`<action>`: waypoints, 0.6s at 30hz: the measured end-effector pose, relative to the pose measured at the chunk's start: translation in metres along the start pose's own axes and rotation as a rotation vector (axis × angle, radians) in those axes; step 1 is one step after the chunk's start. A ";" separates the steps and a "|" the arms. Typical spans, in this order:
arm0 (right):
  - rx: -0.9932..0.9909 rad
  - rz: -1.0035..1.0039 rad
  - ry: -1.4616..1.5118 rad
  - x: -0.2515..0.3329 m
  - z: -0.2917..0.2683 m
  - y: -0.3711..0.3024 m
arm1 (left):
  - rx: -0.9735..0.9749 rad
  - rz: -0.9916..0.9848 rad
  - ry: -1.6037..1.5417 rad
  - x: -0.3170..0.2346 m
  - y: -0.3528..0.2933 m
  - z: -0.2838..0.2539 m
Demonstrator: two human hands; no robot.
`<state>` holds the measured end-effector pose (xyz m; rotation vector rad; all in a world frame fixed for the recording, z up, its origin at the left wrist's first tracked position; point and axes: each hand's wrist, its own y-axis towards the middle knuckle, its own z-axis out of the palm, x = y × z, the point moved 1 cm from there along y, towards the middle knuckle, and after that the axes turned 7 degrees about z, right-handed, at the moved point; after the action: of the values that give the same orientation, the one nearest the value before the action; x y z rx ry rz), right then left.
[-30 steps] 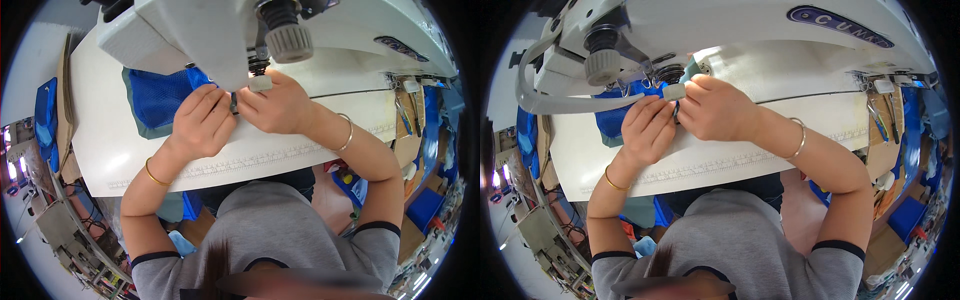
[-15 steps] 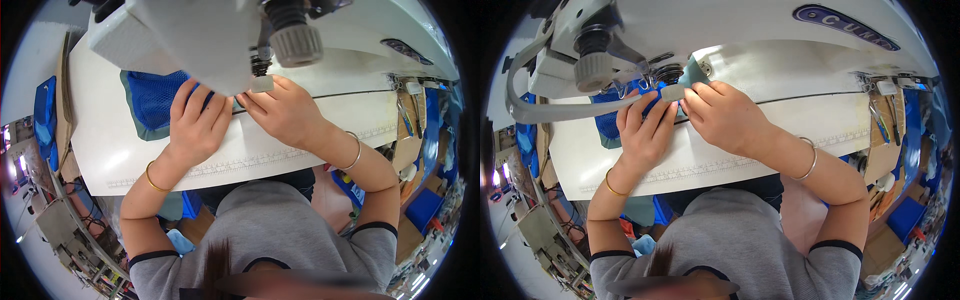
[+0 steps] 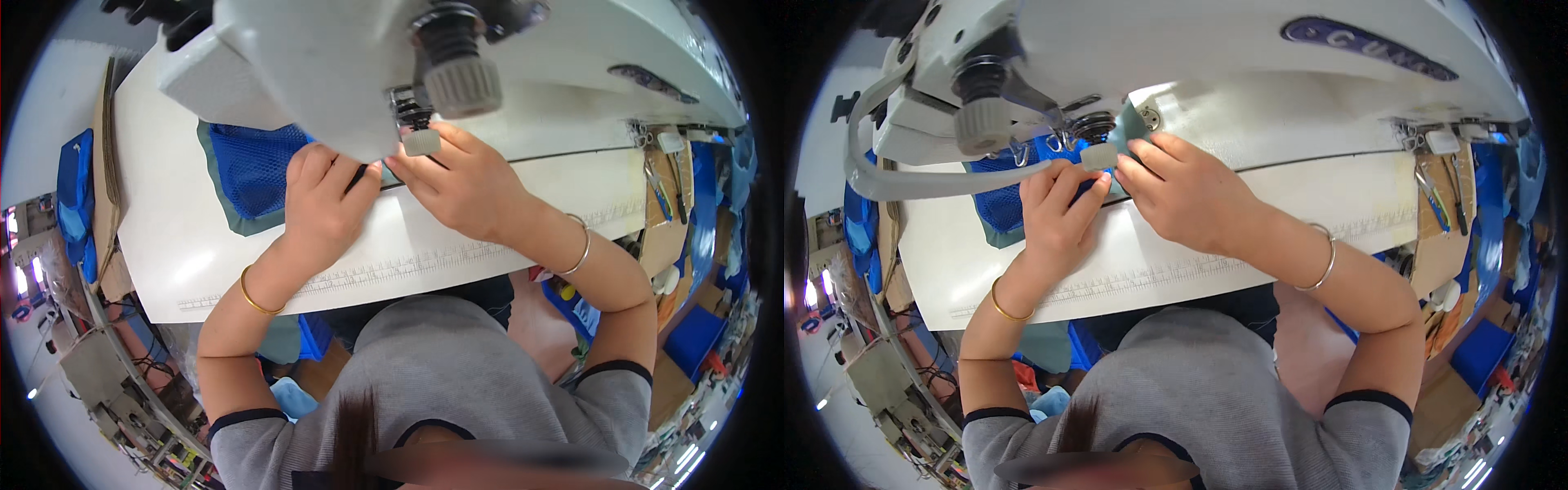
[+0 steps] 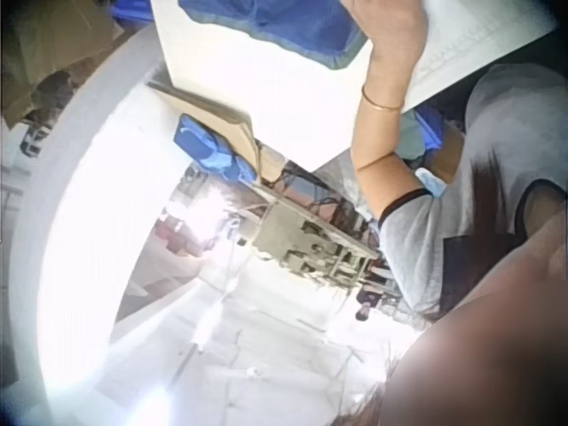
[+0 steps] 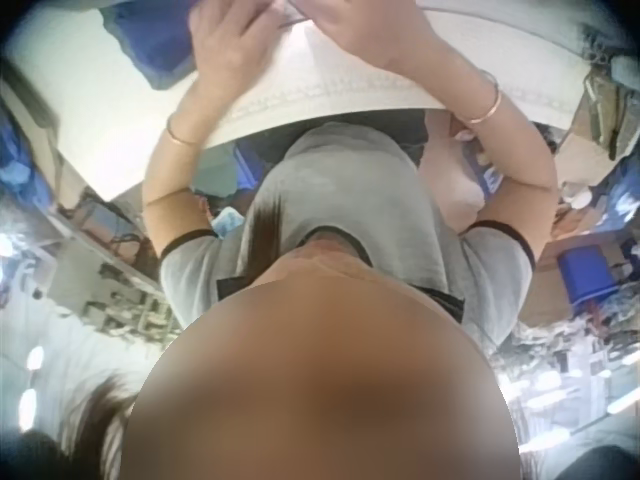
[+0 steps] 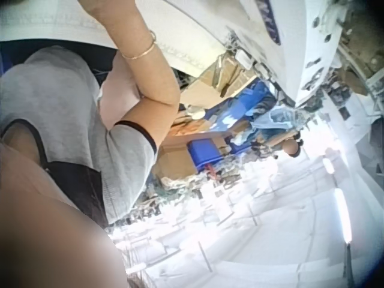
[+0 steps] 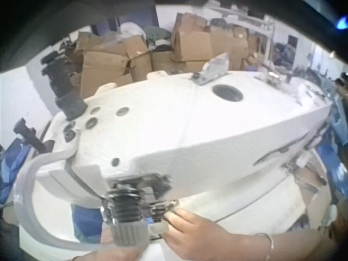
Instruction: Sewing a blue mesh pouch onto a grey fabric base using an industrial sewing machine and trimming thread with scissors.
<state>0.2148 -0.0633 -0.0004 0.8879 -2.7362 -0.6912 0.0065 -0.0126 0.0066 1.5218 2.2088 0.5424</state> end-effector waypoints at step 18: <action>0.098 0.056 0.042 -0.014 0.003 0.016 | -0.043 0.074 0.051 0.019 0.007 0.005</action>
<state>0.2167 -0.0424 0.0046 0.8316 -2.7663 -0.5264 0.0086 0.0080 0.0047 1.5894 2.1707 0.6553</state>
